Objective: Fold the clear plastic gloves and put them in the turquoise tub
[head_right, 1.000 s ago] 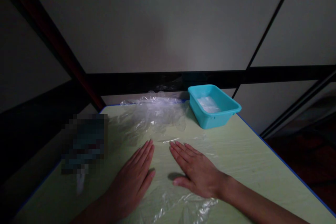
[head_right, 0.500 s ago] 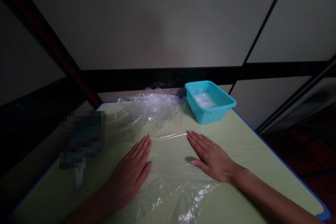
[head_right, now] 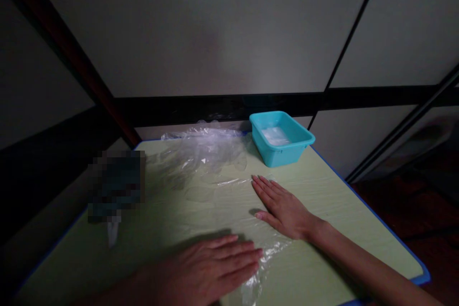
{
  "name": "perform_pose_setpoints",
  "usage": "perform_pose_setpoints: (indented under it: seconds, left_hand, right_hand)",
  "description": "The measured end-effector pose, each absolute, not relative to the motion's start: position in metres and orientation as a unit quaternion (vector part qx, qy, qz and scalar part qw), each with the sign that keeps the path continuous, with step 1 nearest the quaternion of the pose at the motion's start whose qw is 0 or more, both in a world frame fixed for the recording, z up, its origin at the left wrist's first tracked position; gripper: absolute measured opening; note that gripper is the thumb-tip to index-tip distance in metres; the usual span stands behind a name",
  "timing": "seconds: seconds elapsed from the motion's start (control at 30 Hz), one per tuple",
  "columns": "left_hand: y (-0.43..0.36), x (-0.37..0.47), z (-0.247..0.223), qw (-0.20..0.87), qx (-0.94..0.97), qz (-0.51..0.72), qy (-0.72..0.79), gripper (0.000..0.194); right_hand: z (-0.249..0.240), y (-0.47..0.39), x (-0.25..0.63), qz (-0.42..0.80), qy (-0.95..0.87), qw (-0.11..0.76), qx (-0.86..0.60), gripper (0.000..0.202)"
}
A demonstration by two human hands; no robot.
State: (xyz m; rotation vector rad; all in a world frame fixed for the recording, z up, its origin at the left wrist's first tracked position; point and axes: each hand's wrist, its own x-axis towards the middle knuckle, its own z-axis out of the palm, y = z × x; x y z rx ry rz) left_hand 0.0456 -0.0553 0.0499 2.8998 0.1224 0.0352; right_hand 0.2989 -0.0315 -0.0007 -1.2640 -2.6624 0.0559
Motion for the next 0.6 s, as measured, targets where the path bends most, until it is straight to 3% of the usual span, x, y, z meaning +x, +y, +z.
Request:
perform_pose_setpoints:
  seconds: [0.2, 0.47, 0.6]
  left_hand:
    - [-0.055, 0.051, 0.051, 0.149, 0.987, -0.054, -0.028, 0.041]
    - [-0.051, 0.042, 0.035, 0.221, 0.974, -0.009, -0.045, 0.046]
    - [-0.051, 0.041, 0.027, 0.185, 0.981, 0.005, -0.055, 0.045]
  right_hand:
    - [0.001, -0.032, 0.299, 0.022, -0.899, 0.079, -0.431, 0.064]
    - [0.004, -0.033, 0.298, 0.027, -0.899, 0.055, -0.434, 0.065]
    - [0.004, -0.032, 0.298, 0.030, -0.897, 0.048, -0.439, 0.065]
